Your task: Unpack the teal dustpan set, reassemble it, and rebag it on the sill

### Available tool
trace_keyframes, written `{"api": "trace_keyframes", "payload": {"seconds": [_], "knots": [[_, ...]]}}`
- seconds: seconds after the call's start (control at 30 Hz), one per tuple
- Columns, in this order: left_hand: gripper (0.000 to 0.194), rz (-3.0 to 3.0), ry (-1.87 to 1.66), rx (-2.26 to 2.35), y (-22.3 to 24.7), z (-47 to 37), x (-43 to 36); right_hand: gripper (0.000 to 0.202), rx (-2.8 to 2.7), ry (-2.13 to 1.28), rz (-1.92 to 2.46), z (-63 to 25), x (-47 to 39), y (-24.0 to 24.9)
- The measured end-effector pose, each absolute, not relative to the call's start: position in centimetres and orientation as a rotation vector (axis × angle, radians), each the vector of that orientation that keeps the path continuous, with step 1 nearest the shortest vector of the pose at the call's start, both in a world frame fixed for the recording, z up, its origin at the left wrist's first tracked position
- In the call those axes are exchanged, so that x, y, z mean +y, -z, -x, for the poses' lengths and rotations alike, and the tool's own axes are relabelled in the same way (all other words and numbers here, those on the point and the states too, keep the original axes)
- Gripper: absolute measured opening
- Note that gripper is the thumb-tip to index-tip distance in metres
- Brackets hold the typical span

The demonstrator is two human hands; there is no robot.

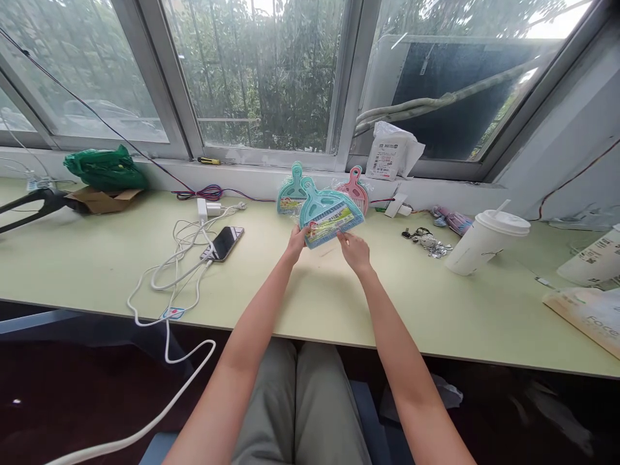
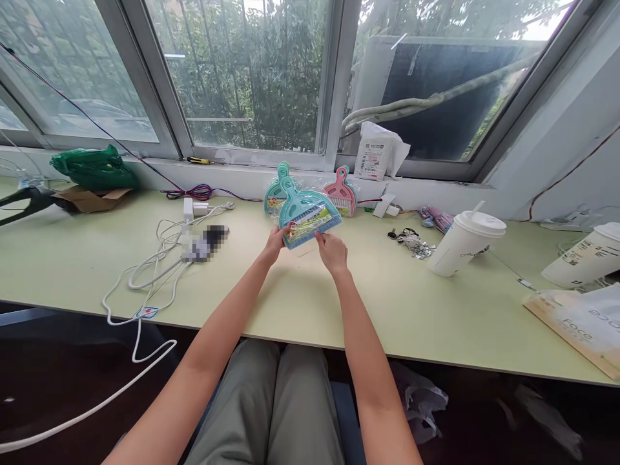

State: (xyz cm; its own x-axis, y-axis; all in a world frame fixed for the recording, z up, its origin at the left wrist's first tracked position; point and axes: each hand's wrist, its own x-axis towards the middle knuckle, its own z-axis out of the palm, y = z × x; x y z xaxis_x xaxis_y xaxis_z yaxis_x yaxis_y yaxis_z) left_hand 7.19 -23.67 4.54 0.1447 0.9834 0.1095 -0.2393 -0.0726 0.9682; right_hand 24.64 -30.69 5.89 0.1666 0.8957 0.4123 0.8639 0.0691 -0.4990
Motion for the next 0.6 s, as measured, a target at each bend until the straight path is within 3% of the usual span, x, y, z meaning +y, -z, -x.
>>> {"api": "trace_keyframes", "payload": {"seconds": [0.1,0.23,0.43,0.6], "knots": [[0.039,-1.126,-1.341,0.876,-4.9,-6.2,-23.5,0.042,-1.778,0.273,1.786,-24.6,-31.0,-5.6],[0.038,-1.116,-1.337,0.911,-4.9,-4.6,-22.9,0.033,-1.656,0.427,1.998,-26.1,-30.7,-5.1],[0.039,-1.059,-1.253,0.89,-4.3,-4.2,-22.6,0.058,-2.076,0.718,1.546,-26.6,-30.4,-4.4],[0.037,-1.06,-1.204,0.893,-4.4,-4.2,-22.8,0.046,-2.123,0.727,1.566,-26.6,-29.6,-3.2]]}}
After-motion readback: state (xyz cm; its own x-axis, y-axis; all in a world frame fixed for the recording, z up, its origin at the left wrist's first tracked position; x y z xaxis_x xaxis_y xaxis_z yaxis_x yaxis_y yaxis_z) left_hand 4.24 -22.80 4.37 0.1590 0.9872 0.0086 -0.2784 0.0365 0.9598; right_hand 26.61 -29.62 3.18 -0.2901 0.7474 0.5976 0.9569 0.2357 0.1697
